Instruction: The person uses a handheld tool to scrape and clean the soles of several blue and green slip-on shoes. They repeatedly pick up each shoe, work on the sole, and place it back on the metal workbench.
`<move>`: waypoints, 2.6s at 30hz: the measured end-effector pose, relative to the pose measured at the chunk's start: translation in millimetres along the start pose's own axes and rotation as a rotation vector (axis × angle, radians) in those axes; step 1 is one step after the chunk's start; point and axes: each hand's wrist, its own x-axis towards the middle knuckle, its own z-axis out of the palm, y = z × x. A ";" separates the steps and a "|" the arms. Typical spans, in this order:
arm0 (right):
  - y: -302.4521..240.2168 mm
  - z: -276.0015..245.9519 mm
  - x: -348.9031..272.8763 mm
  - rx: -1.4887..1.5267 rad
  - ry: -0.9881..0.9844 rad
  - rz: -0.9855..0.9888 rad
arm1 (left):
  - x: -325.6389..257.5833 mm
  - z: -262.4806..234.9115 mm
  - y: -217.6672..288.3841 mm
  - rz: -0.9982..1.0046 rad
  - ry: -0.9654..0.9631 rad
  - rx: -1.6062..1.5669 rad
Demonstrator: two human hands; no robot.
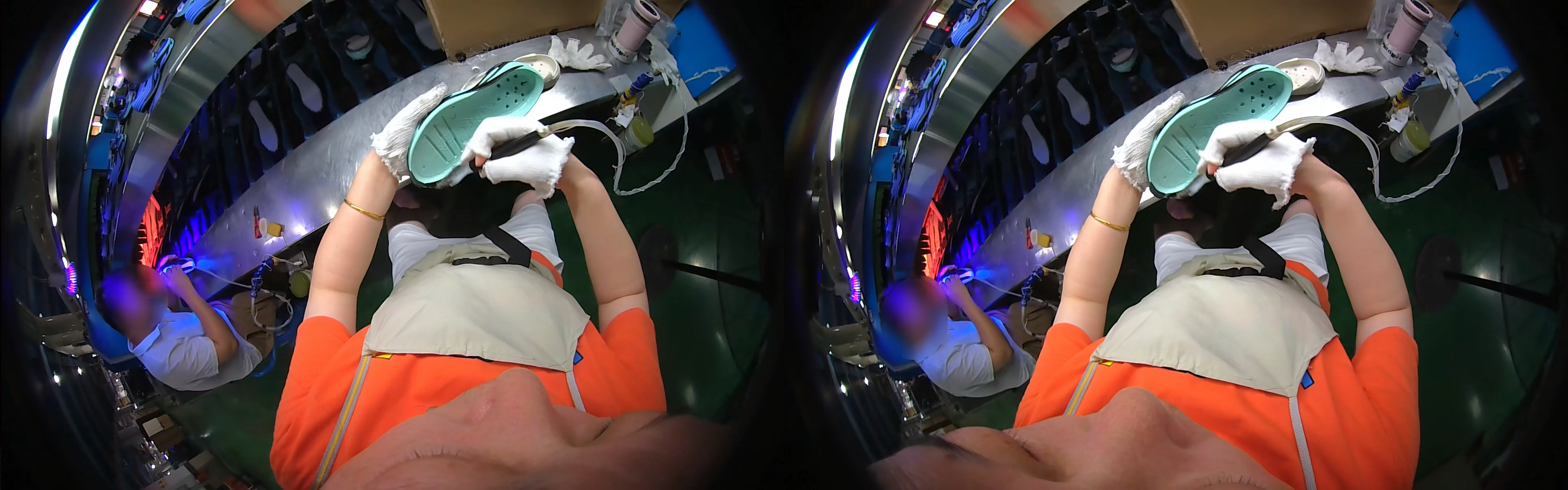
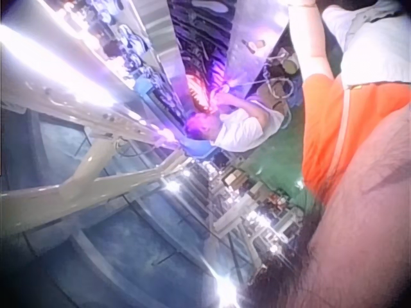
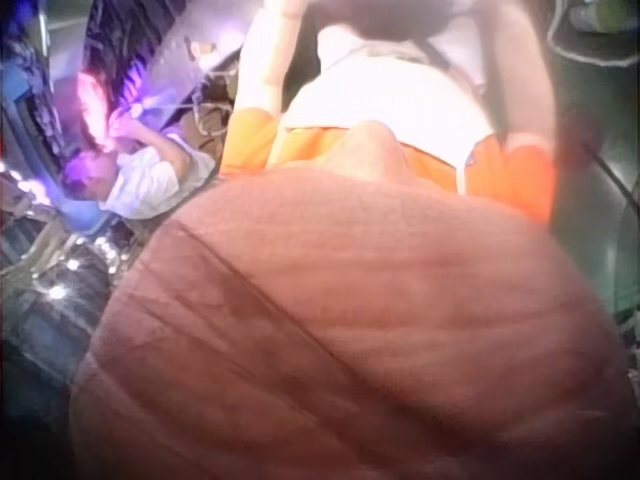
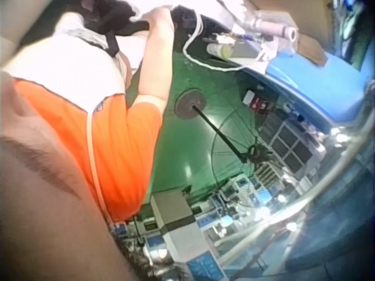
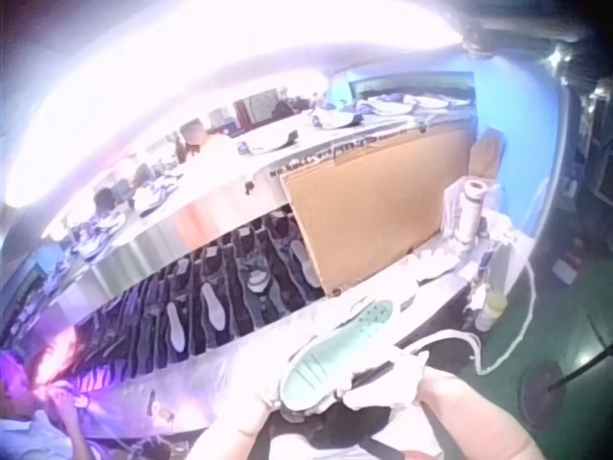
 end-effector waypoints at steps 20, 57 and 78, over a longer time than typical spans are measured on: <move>-5.4 -35.0 -12.4 -0.267 0.031 0.383 | -3.1 -12.5 3.0 -0.197 -0.112 0.116; -8.2 40.6 26.3 -0.137 0.694 -0.388 | -17.1 9.6 -51.3 0.385 -0.068 -0.386; -16.3 1.8 22.1 -0.467 0.547 -0.637 | -35.4 8.4 -21.4 0.368 -0.022 -0.210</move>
